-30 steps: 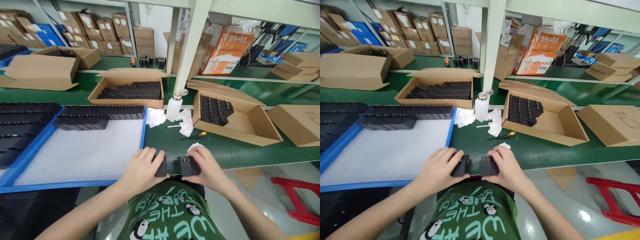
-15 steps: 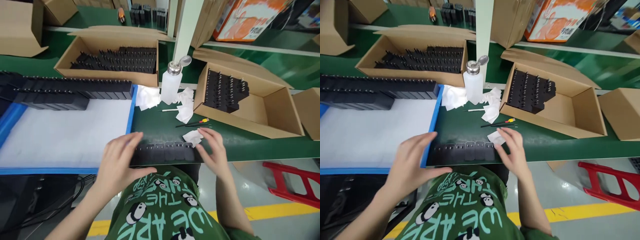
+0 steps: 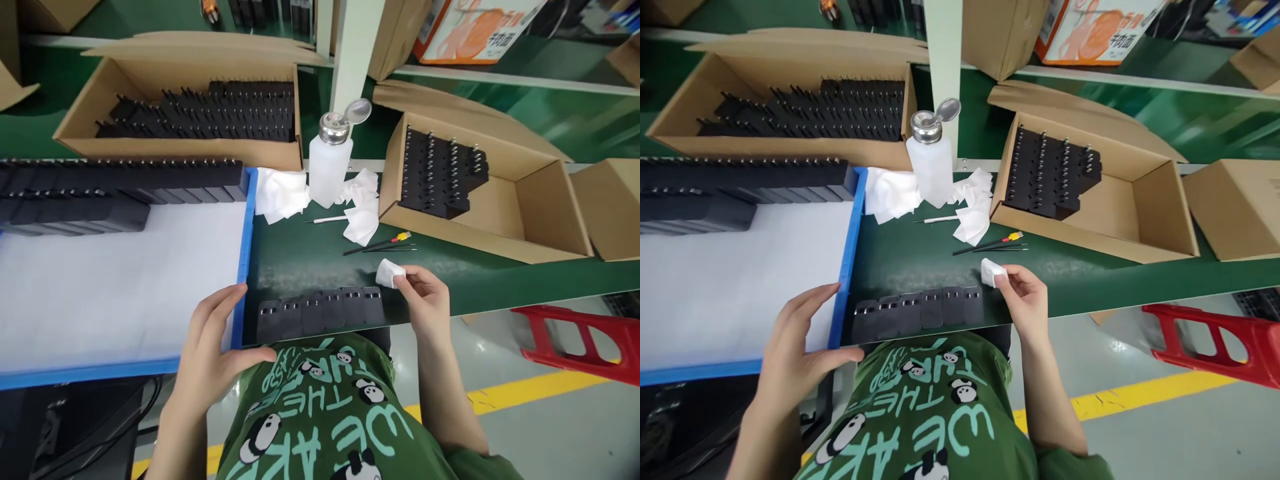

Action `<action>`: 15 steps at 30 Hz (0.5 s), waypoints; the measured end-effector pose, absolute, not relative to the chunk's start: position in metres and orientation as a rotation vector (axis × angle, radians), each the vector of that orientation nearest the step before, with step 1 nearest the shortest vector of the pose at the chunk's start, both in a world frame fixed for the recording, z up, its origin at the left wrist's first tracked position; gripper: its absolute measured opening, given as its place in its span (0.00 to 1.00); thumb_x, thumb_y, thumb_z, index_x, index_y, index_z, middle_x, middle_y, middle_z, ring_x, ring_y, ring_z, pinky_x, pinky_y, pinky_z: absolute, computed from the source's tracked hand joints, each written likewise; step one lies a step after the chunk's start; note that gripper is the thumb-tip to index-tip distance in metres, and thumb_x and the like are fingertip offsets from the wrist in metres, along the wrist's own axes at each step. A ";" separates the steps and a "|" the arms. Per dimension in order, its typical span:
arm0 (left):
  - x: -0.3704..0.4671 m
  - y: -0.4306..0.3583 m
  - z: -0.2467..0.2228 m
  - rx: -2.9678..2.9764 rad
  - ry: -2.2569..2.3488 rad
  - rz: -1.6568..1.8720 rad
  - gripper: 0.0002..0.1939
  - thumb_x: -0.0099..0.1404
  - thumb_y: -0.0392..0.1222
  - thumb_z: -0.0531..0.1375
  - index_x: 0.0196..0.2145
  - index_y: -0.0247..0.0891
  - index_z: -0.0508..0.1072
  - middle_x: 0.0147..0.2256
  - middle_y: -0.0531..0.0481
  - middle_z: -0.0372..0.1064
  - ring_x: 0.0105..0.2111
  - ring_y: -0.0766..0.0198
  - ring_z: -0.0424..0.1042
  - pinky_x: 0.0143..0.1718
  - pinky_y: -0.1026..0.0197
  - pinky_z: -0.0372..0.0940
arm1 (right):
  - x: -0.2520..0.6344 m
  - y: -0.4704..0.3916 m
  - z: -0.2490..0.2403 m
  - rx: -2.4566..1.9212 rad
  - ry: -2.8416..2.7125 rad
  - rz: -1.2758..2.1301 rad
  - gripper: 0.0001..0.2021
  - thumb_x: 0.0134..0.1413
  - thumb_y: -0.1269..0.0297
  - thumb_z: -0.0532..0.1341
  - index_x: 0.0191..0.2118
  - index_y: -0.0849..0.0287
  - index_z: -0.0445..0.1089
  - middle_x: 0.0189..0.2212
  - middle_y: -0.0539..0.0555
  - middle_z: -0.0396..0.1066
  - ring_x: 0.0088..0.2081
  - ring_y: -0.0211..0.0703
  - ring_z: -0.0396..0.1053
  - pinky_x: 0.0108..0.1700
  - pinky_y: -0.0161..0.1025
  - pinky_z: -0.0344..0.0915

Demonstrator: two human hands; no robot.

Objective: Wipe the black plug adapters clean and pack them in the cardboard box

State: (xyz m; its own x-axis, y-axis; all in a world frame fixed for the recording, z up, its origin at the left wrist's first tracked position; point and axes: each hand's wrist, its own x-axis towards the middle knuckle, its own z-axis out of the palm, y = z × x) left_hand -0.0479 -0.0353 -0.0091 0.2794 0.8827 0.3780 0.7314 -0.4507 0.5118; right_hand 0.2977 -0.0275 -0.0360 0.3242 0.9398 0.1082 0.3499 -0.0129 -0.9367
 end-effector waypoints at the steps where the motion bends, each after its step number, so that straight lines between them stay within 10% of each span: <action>1: -0.048 -0.034 -0.011 2.299 1.494 0.933 0.44 0.59 0.68 0.60 0.67 0.45 0.58 0.55 0.39 0.66 0.54 0.45 0.69 0.55 0.49 0.65 | 0.298 -0.026 -0.031 -1.537 -1.162 0.794 0.12 0.58 0.52 0.64 0.37 0.55 0.74 0.30 0.53 0.76 0.30 0.44 0.73 0.33 0.42 0.71; 9: -0.056 -0.030 -0.022 2.243 1.468 0.923 0.37 0.64 0.66 0.57 0.65 0.47 0.60 0.56 0.39 0.65 0.54 0.43 0.69 0.51 0.47 0.68 | 0.294 -0.004 0.008 -1.345 -1.108 1.042 0.15 0.55 0.49 0.63 0.35 0.57 0.72 0.24 0.53 0.72 0.21 0.41 0.67 0.22 0.37 0.64; 15: -0.055 -0.032 -0.025 2.249 1.510 0.874 0.32 0.67 0.65 0.55 0.62 0.48 0.62 0.56 0.39 0.65 0.54 0.45 0.72 0.47 0.50 0.73 | 0.282 0.074 0.064 -1.193 -1.363 0.721 0.08 0.57 0.57 0.65 0.37 0.55 0.71 0.32 0.53 0.74 0.31 0.42 0.71 0.32 0.39 0.68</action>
State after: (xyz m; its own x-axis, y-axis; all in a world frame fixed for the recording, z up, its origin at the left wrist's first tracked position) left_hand -0.0550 -0.0319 -0.0251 0.2650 0.9095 0.3204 0.7310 -0.4061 0.5484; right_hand 0.2823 0.0743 0.0642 0.1427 0.9297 0.3395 0.2422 0.2998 -0.9227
